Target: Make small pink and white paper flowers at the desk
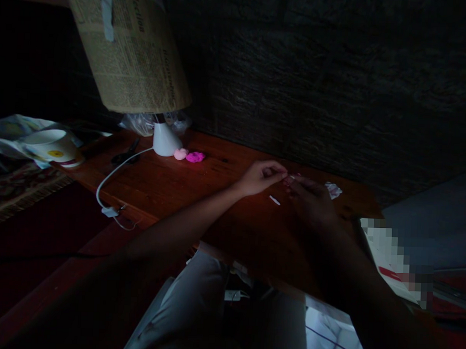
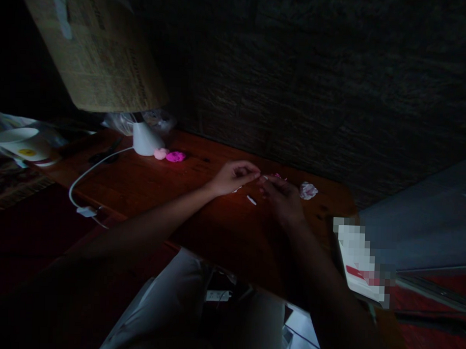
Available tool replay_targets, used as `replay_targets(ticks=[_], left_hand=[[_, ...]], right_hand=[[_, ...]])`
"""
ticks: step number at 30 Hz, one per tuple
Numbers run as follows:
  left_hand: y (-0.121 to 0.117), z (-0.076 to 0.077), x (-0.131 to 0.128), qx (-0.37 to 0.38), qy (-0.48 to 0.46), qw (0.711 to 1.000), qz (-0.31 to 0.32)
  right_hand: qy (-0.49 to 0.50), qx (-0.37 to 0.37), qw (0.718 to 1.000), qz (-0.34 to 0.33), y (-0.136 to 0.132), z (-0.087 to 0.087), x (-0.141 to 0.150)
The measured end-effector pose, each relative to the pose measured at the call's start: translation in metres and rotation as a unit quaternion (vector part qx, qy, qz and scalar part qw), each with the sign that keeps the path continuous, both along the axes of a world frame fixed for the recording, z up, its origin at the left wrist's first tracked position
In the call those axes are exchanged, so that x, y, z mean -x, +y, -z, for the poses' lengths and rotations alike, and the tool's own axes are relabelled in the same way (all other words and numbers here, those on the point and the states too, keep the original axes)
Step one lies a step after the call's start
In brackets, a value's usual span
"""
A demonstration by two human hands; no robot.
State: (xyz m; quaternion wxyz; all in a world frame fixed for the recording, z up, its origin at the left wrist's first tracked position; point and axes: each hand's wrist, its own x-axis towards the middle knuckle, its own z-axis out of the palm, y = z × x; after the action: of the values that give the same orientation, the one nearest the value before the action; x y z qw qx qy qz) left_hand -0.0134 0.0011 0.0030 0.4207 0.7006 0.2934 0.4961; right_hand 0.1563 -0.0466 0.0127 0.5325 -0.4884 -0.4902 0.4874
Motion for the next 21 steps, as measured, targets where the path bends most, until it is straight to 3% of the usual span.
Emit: replay_targets(ticks=[5,13,21], left_hand=[[0.0016,0.001,0.0,-0.016,-0.003,1.0,-0.01],[0.0036,0.0032,-0.0001,-0.034,0.0,0.999,-0.005],[0.0045,0.0047,-0.0008,-0.025,-0.012,1.0,0.012]], right_hand=[[-0.033,-0.016,0.999,0.026,-0.0003,-0.0024,-0.0027],[-0.073,-0.082,0.994,0.015,0.0019,-0.0018,-0.0012],[-0.01,-0.034,0.999,0.003,0.0036,0.0018,-0.0016]])
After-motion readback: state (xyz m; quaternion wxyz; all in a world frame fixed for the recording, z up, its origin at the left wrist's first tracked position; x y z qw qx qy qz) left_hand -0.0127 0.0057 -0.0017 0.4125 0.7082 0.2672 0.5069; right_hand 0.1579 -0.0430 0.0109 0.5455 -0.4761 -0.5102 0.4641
